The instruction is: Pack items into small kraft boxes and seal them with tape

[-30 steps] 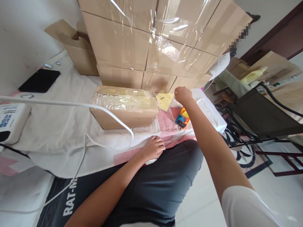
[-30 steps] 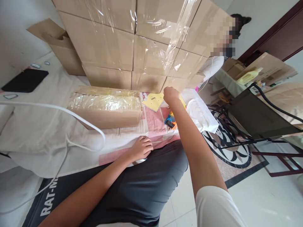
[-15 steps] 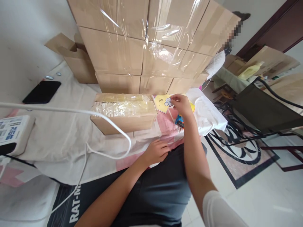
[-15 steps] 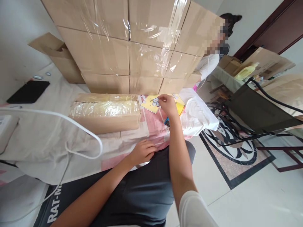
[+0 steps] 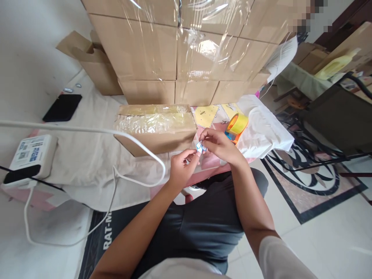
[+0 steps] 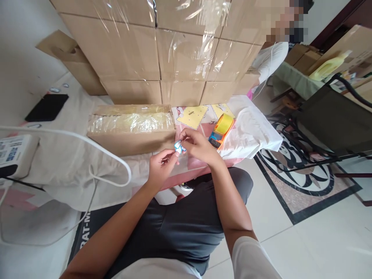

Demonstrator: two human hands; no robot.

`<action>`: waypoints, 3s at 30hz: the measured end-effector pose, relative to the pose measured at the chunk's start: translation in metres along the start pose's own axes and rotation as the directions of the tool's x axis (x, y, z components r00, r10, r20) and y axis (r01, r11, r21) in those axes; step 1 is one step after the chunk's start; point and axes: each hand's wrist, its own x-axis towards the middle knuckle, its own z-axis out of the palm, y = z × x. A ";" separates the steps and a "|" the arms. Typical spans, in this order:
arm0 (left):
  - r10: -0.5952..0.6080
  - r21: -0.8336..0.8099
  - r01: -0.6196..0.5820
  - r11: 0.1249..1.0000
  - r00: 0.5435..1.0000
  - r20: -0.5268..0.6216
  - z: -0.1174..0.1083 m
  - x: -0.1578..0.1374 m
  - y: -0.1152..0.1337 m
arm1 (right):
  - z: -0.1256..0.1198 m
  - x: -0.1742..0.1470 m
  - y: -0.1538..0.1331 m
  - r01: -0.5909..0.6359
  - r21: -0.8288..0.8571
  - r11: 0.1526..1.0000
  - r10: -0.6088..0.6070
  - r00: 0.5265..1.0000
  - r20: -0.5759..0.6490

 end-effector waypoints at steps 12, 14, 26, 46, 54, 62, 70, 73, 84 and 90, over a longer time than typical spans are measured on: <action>-0.010 -0.022 0.009 1.000 0.999 -0.042 0.003 -0.001 -0.001 | -0.003 0.004 0.011 0.126 -0.045 0.991 -0.120 0.987 0.108; -0.033 -0.021 0.032 0.999 0.999 -0.038 0.004 0.000 -0.001 | -0.001 0.002 0.008 0.163 -0.104 0.981 -0.158 0.986 0.057; -0.084 -0.077 0.078 0.994 0.993 -0.087 0.003 -0.001 0.000 | -0.058 0.006 0.038 0.035 -0.272 0.962 -0.145 0.905 -0.399; -0.063 -0.001 0.063 0.998 0.998 -0.008 0.005 -0.015 -0.003 | -0.027 0.088 0.063 -0.556 -0.712 0.429 0.248 0.830 -0.499; 0.028 0.007 -0.028 1.000 1.000 -0.008 0.001 -0.011 0.000 | -0.030 0.077 0.051 -0.535 -0.625 0.569 0.098 0.799 -0.594; 0.069 0.102 -0.063 0.993 0.996 -0.057 -0.012 0.001 0.004 | -0.018 0.015 0.028 0.025 -0.489 0.872 -0.134 0.973 -0.188; 0.338 0.355 -0.319 0.879 0.941 0.008 -0.016 0.002 0.005 | -0.001 -0.003 0.020 0.361 -0.101 0.927 -0.353 0.931 0.089; 0.389 0.395 -0.371 0.841 0.920 0.036 -0.014 0.003 0.010 | -0.007 -0.002 0.019 0.351 -0.083 0.932 -0.342 0.933 0.112; 0.514 0.787 -0.273 0.554 0.855 -0.065 -0.045 0.024 0.057 | -0.027 0.001 0.031 0.342 0.026 0.939 -0.342 0.940 -0.004; 0.402 0.917 -0.339 0.211 0.885 0.235 -0.099 0.075 0.065 | -0.019 0.030 0.070 0.245 0.175 0.954 -0.251 0.968 0.009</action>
